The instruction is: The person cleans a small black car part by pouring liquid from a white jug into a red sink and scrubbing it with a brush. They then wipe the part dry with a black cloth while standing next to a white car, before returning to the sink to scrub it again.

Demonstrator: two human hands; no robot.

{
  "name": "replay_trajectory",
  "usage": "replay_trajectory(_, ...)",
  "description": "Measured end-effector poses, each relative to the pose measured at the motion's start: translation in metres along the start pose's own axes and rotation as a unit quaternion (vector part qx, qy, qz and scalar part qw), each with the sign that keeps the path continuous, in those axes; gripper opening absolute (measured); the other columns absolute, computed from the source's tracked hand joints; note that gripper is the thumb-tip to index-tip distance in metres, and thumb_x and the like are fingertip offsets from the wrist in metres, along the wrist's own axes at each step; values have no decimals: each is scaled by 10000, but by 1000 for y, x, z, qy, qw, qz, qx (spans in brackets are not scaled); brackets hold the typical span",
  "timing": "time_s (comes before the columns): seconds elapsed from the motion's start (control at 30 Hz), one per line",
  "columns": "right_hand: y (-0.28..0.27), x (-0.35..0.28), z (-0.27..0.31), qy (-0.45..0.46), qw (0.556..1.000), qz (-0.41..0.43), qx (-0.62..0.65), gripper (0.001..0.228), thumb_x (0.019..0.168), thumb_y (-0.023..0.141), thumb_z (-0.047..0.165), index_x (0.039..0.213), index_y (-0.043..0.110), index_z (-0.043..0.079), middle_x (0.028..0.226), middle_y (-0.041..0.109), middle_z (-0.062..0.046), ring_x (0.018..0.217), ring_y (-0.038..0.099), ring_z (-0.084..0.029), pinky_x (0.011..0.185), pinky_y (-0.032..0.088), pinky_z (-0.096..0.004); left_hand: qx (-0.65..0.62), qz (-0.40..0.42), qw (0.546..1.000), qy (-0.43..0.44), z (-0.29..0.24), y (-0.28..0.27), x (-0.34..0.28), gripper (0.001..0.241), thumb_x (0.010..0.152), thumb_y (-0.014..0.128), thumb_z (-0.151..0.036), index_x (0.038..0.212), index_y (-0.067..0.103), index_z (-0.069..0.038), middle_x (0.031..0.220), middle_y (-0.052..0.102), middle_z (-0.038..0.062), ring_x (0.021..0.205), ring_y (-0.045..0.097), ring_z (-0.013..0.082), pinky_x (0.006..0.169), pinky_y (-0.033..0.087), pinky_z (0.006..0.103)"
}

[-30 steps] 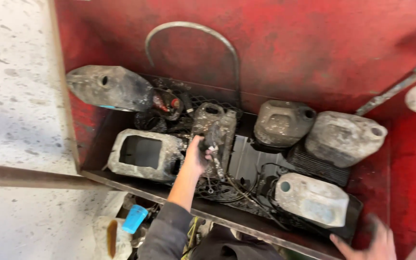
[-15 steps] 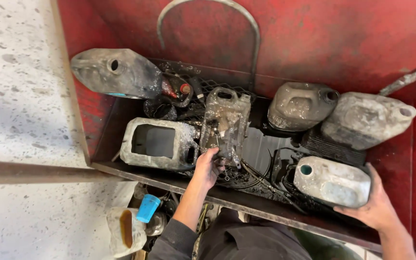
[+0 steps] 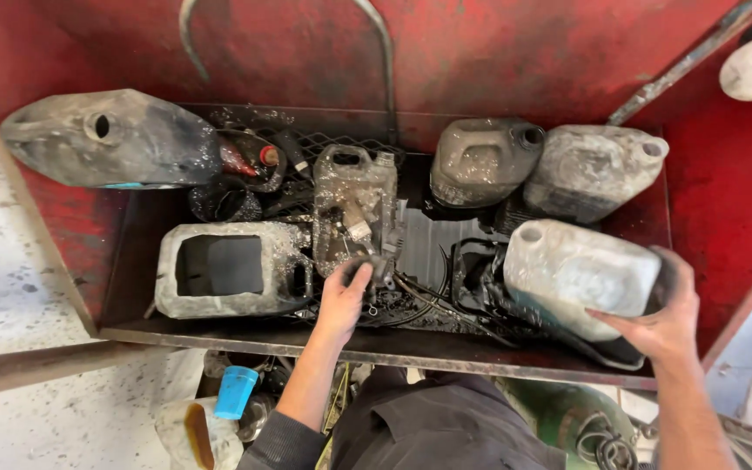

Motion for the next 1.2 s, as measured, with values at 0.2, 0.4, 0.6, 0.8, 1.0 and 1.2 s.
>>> replay_trajectory(0.2,-11,-1,9,60,995,-84,-13,1118,548,973,114,1473,359,-9,1396,541,-173,1317,585,-268,1066,569,-444,147,0,987,65,-2,22,4,386,968,695,-257,1243,704,14,1100,761,76,989,672,140,898,524,275)
replay_trajectory(0.4,-3,-7,2,10,989,-134,-53,1086,664,1033,140,1500,352,15,1432,559,-170,1327,594,-256,1140,554,-424,281,89,948,117,-18,39,-8,395,963,680,-279,1265,672,-25,1130,758,114,1057,698,189,965,533,310)
replay_trajectory(0.6,-4,-2,3,-49,990,-123,-56,1109,642,1032,127,1523,365,29,1437,563,-182,1296,568,-260,1178,525,-438,350,82,923,137,-24,49,-19,415,950,671,-310,1253,671,-27,1168,759,154,1112,713,255,1000,523,357)
replay_trajectory(0.8,-4,4,43,-28,983,-97,-155,1118,607,1037,187,1502,391,15,1372,608,-196,1280,641,-288,1157,565,-454,376,52,913,147,-29,44,-19,415,944,692,-294,1260,661,-26,1196,736,161,1153,694,279,1018,509,370)
replay_trajectory(1.0,-9,6,56,-64,990,-80,-95,1068,652,1032,209,1487,395,12,1336,590,-171,1253,615,-259,1134,558,-410,384,21,895,228,-36,39,-21,358,950,695,-240,1231,675,-19,1165,729,158,1113,699,301,990,525,380)
replay_trajectory(1.2,-7,22,95,-107,986,-66,-112,1065,631,1010,203,1477,401,-17,1347,596,-193,1256,635,-279,1103,550,-397,369,-11,901,228,-40,33,-20,321,952,699,-213,1212,690,-25,1158,740,154,1095,716,298,981,536,377)
Point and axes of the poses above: each hand's wrist, its own x-axis towards the middle knuckle, its own y-axis out of the palm, z = x × y, the point moved 2 cm from there along x, towards the middle knuckle
